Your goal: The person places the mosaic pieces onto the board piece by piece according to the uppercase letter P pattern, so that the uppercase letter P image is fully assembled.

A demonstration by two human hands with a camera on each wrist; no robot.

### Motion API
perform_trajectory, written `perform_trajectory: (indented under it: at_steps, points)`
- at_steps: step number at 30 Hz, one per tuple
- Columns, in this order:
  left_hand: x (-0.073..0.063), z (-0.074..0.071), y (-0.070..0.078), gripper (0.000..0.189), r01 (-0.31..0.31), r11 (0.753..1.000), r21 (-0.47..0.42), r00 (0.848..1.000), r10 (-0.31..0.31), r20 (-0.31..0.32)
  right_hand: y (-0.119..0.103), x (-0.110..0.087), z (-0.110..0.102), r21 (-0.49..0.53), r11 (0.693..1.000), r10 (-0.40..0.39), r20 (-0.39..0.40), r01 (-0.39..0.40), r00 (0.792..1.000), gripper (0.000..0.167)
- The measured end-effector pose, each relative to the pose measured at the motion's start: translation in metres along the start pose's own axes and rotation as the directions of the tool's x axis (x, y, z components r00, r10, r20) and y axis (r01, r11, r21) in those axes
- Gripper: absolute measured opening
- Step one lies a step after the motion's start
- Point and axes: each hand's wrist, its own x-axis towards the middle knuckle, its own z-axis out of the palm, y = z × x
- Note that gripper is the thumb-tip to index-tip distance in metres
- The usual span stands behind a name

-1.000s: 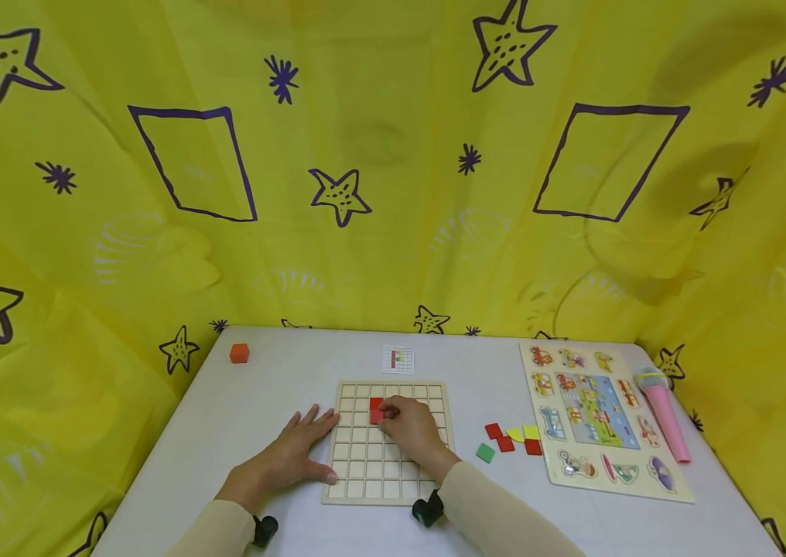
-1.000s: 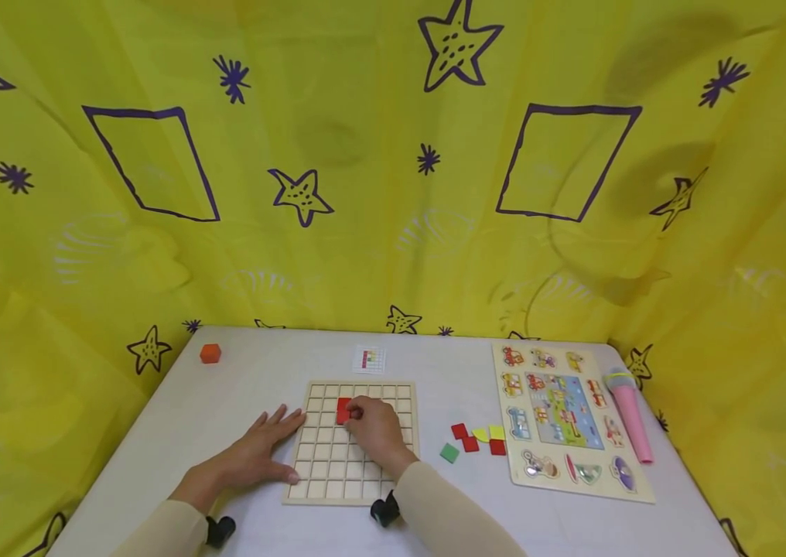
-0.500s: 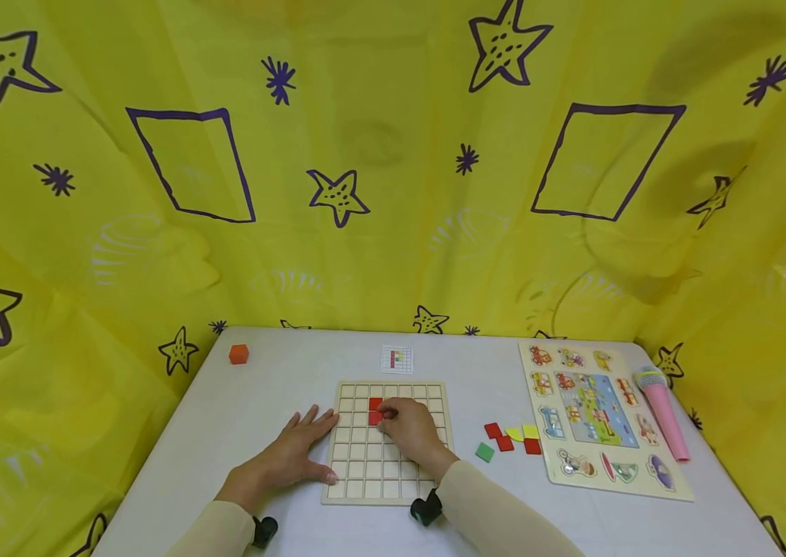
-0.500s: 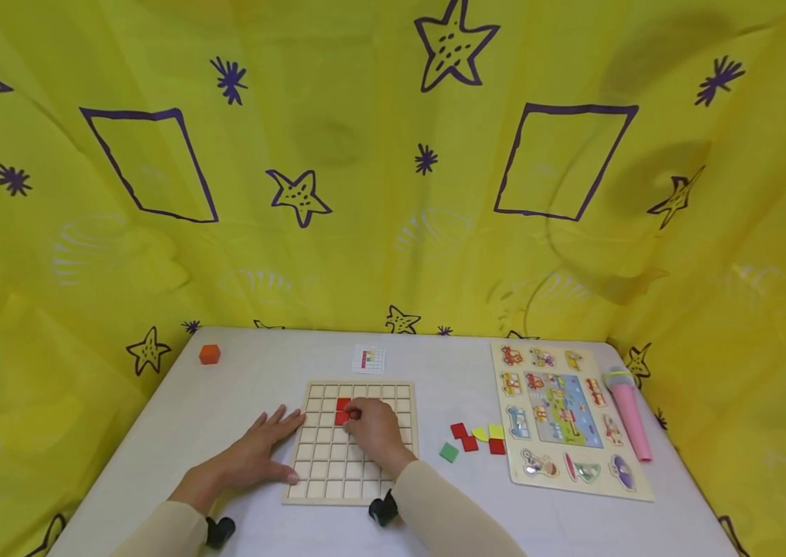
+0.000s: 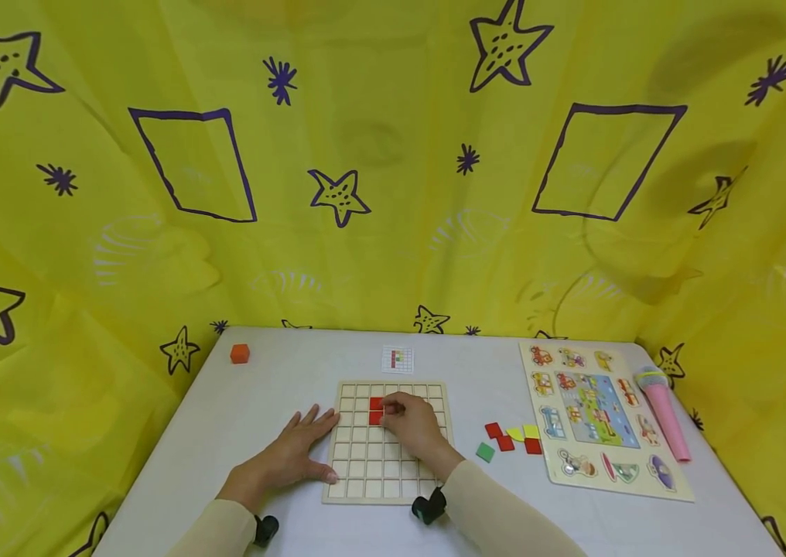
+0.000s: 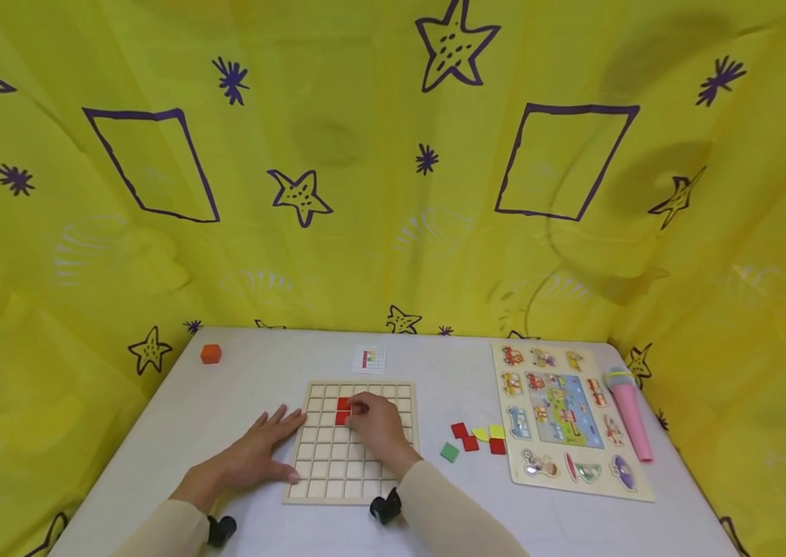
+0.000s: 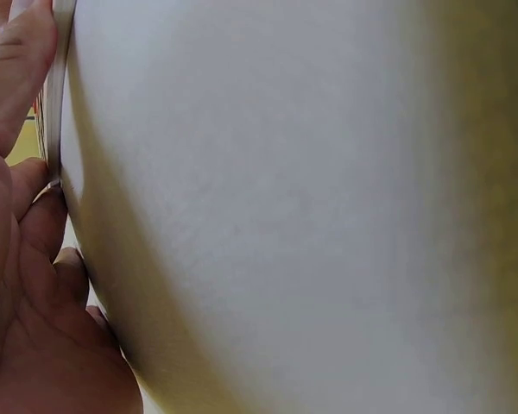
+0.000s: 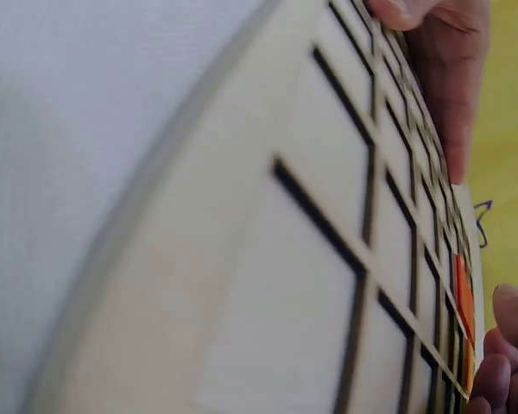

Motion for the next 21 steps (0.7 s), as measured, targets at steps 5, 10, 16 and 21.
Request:
perform_trajectory:
  at_steps: [5,10,16,21]
  points:
    - [0.000,-0.001,0.002,0.110,-0.005,1.000,0.002,1.000,0.005,-0.002,0.003,-0.001,-0.015,0.164,0.986,0.023,-0.020,-0.020,1.000,0.027]
    - [0.000,-0.001,0.001,0.110,0.009,1.000,-0.007,1.000,-0.009,-0.004,0.004,-0.010,-0.036,0.229,0.971,0.080,-0.055,-0.065,0.995,0.029]
    - [-0.001,0.001,0.000,0.110,0.031,0.999,-0.014,0.999,-0.032,-0.007,0.014,-0.028,-0.071,0.211,0.975,0.097,-0.108,-0.072,0.989,0.029]
    - [0.001,0.001,-0.002,0.109,0.036,0.999,-0.015,0.999,-0.036,-0.009,0.029,-0.051,-0.105,0.109,0.987,0.127,-0.125,-0.114,0.984,0.033]
